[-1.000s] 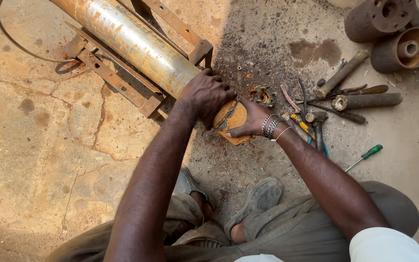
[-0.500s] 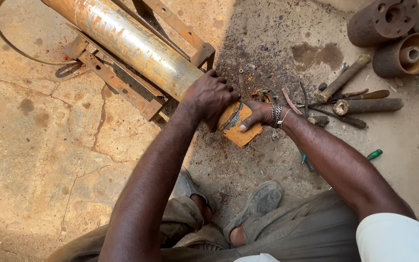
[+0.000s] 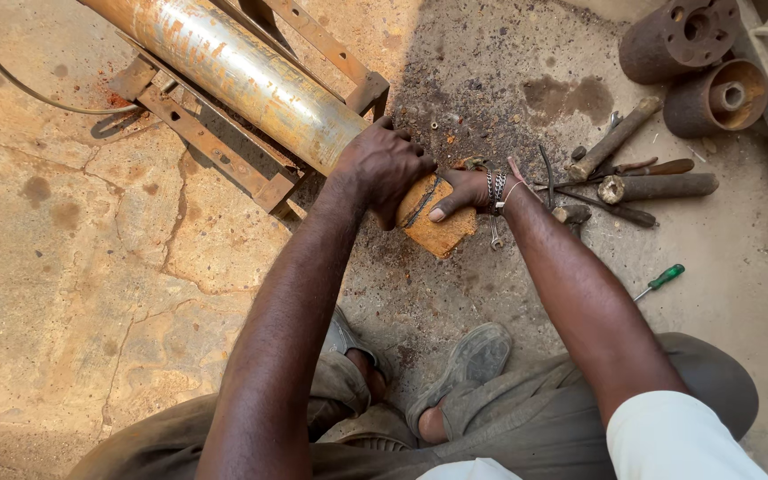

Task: The person is repairing a yellow metal pipe. They use pliers to remove a small metal ring and a hammer to strike the pipe's end, dislodging rust and debris.

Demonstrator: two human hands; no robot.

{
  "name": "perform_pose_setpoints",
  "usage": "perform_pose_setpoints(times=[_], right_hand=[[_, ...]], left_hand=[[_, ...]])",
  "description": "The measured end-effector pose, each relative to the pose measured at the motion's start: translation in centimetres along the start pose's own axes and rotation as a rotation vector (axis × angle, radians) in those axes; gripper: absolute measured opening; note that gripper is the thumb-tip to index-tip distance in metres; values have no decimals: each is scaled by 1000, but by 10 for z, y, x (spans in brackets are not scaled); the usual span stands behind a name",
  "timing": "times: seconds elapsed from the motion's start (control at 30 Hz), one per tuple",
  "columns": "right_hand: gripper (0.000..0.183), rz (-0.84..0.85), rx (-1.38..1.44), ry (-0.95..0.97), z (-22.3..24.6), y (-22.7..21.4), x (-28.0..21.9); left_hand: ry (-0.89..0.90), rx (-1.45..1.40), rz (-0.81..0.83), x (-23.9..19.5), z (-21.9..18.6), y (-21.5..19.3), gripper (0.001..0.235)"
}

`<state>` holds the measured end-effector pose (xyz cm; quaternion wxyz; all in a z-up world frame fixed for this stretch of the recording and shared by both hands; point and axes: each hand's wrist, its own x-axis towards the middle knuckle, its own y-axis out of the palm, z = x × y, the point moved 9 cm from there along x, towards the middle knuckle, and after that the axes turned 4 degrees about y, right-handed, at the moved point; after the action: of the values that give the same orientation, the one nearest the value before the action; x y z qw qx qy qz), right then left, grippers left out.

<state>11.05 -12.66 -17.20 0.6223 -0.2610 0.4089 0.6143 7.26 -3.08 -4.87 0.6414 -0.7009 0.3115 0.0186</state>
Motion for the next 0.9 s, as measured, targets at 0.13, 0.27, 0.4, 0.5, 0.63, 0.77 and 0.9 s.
perform_pose_setpoints(times=[0.13, 0.27, 0.4, 0.5, 0.63, 0.77, 0.9], right_hand=[[144, -409, -550, 57, 4, 8, -18], [150, -989, -1348, -228, 41, 62, -78], [140, -554, -616, -119, 20, 0, -42], [132, -134, -148, -152, 18, 5, -12], [136, -683, -917, -89, 10, 40, -43], [144, -998, -1002, -467, 42, 32, -90], [140, -345, -258, -6, 8, -14, -24]], left_hand=[[-22, -27, 95, 3, 5, 6, 72], [-4, 33, 58, 0, 3, 0, 67], [-25, 25, 28, 0, 1, -1, 78], [-38, -2, 15, 0, 3, -3, 77], [-16, 12, 8, 1, 2, -3, 83], [-34, 9, 61, -1, 1, 4, 64], [-70, -31, 32, 2, 5, 7, 72]])
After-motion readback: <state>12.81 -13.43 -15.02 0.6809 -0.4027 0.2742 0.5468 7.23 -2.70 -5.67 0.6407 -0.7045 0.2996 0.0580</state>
